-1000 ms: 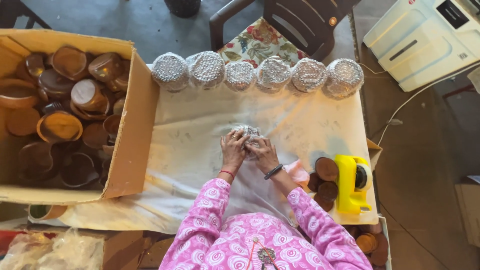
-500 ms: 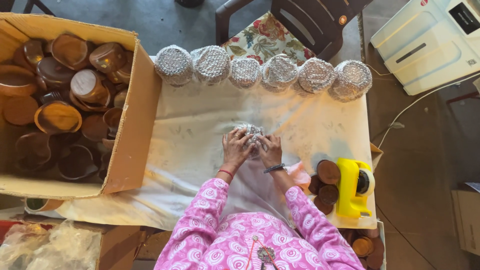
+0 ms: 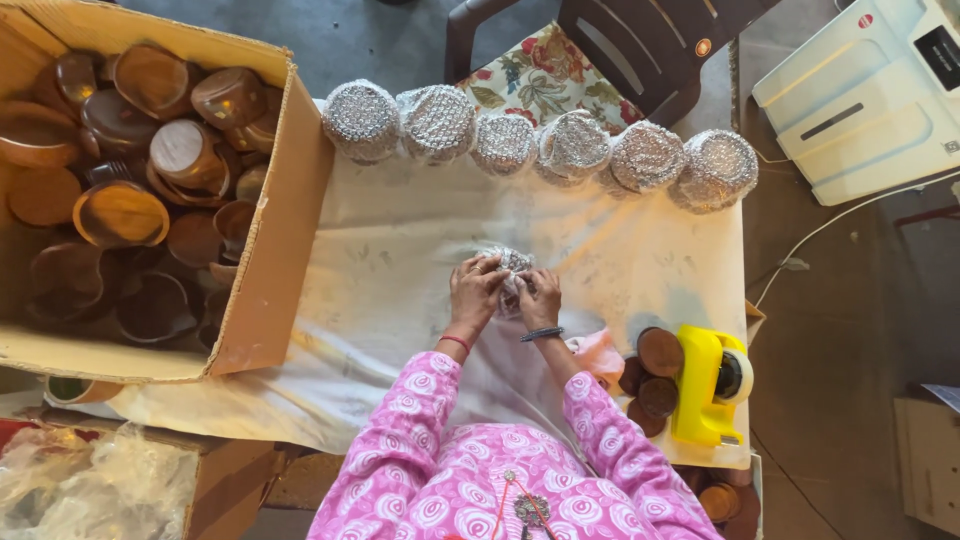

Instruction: The person wraps clay pots in bubble wrap and secures them with tape before placing them into a large cardboard box.

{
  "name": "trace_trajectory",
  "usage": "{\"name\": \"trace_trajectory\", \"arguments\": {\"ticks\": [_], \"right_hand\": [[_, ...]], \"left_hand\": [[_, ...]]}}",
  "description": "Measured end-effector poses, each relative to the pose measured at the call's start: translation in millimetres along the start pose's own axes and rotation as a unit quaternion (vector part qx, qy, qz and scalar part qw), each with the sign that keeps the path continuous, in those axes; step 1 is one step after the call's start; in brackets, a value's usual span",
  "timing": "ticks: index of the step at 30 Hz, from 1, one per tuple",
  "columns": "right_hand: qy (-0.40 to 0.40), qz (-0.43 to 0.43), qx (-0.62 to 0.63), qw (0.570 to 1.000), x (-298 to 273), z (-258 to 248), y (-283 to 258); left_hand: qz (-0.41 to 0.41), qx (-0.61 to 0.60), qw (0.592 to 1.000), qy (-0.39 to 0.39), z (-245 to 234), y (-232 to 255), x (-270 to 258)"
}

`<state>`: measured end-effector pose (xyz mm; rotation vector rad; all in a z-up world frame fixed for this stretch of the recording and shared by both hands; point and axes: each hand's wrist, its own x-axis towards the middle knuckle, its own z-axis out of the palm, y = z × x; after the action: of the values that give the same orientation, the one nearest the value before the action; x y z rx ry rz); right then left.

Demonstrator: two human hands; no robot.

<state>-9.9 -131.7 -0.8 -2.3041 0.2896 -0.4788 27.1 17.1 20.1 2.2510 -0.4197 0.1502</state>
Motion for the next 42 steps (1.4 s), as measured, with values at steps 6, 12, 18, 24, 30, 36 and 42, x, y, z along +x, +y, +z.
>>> {"name": "trace_trajectory", "arguments": {"ticks": [6, 12, 18, 24, 30, 36, 42], "right_hand": [[0.009, -0.045, -0.017, 0.999, -11.1, -10.6, -19.5], [-0.036, -0.142, -0.221, 0.964, -29.9, -29.7, -50.4], [-0.033, -0.193, -0.224, 0.955, -29.0, -30.8, -46.1], [-0.076, -0.223, -0.234, 0.943, -19.7, -39.4, -44.3], [-0.112, -0.227, -0.200, 0.946, -15.3, -42.4, -43.6], [-0.109, -0.222, -0.172, 0.954, -11.2, -38.6, -37.8], [-0.112, -0.210, -0.167, 0.957, -11.8, -34.6, -33.7]], "left_hand": [[-0.005, 0.021, 1.000, 0.012, -6.3, 10.5, 5.4], [0.011, -0.012, 1.000, -0.017, 5.4, -8.9, 1.3], [0.041, -0.110, 0.982, -0.145, -29.8, -10.9, -0.2], [-0.141, -0.525, 0.838, 0.052, 4.9, -61.7, -33.1], [-0.097, -0.170, 0.979, 0.057, -12.4, -47.7, -37.9], [-0.222, -0.137, 0.962, 0.081, -9.1, -36.0, -7.5], [-0.118, -0.028, 0.986, 0.111, -9.1, -6.7, -10.5]]}}
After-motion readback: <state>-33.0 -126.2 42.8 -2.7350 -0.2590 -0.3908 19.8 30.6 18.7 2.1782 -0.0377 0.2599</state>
